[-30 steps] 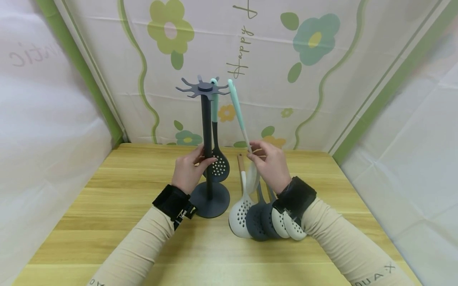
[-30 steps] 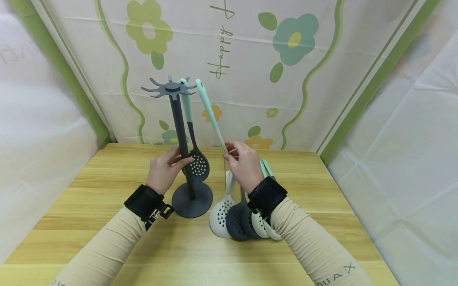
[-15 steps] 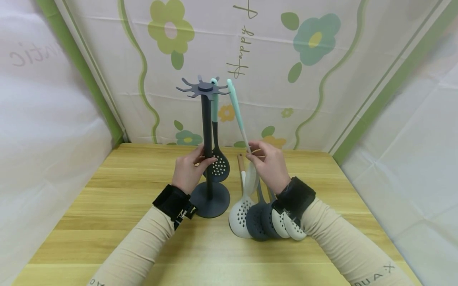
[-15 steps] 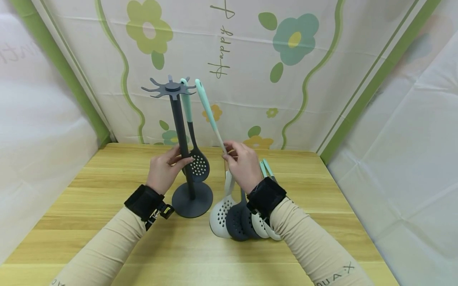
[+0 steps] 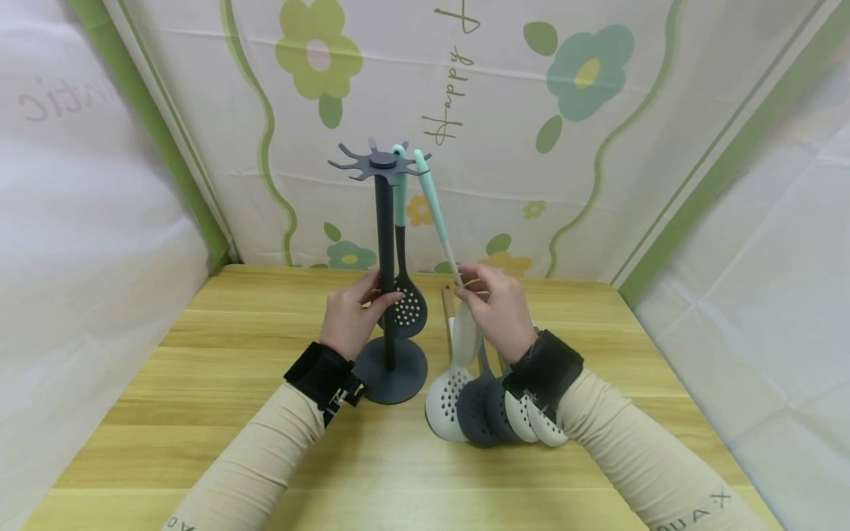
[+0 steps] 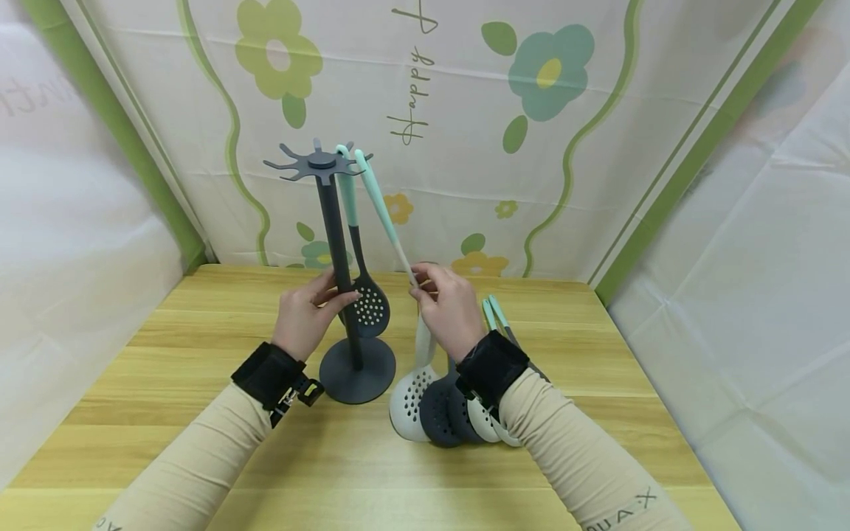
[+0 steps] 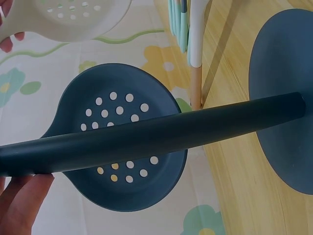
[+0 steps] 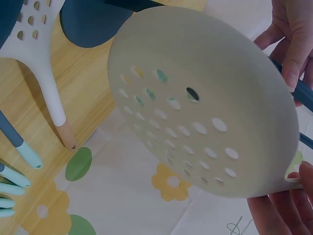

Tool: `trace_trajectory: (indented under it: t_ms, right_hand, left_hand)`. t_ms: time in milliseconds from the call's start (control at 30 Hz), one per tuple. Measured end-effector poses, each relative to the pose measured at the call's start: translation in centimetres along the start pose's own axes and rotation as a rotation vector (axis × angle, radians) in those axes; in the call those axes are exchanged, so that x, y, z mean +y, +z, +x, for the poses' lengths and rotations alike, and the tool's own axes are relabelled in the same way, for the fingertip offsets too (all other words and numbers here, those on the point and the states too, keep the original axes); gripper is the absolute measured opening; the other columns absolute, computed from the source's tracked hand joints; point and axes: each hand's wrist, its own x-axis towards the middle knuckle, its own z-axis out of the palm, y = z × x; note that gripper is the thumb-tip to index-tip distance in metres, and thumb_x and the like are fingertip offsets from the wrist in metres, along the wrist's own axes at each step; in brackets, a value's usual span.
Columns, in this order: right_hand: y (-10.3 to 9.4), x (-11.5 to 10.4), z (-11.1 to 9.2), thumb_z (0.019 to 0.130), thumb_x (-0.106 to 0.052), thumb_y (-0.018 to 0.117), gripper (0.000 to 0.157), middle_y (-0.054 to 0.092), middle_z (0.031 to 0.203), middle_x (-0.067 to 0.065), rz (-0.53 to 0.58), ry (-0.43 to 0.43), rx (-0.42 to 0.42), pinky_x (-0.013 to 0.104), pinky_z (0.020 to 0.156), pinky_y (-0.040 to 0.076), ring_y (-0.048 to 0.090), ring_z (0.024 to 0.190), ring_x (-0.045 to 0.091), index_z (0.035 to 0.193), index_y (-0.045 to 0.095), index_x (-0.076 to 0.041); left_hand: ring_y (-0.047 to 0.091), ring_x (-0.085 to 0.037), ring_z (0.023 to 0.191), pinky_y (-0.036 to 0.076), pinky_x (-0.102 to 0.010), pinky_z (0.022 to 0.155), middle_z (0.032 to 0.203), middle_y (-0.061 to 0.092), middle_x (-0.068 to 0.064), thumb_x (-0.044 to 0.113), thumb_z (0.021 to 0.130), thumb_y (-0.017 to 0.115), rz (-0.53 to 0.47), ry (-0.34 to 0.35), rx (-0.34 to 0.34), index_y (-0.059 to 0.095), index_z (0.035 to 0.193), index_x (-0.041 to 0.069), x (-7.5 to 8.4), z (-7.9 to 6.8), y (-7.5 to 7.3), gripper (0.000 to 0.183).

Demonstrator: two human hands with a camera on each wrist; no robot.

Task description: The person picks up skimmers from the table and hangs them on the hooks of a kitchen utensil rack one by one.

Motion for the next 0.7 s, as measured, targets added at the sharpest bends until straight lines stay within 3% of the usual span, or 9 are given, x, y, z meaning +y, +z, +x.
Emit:
trace_trajectory:
  t_ms: [700]
  right_hand:
    - [0.59, -0.47, -0.06, 0.09, 0.001, 0.069, 0.025, 0.071, 0.106, 0.02, 0.031, 0.013, -0.039, 0.043, 0.08, 0.061, 0.072, 0.092, 0.031, 0.115, 0.067, 0.002]
  left_hand:
    - [0.074, -0.029, 0.094, 0.06, -0.038, 0.078, 0.106, 0.075, -0.015, 0.016, 0.091, 0.071, -0.011, 0.008, 0.004, 0.067, 0.126, 0.007, -0.07, -0.03, 0.07, 0.036]
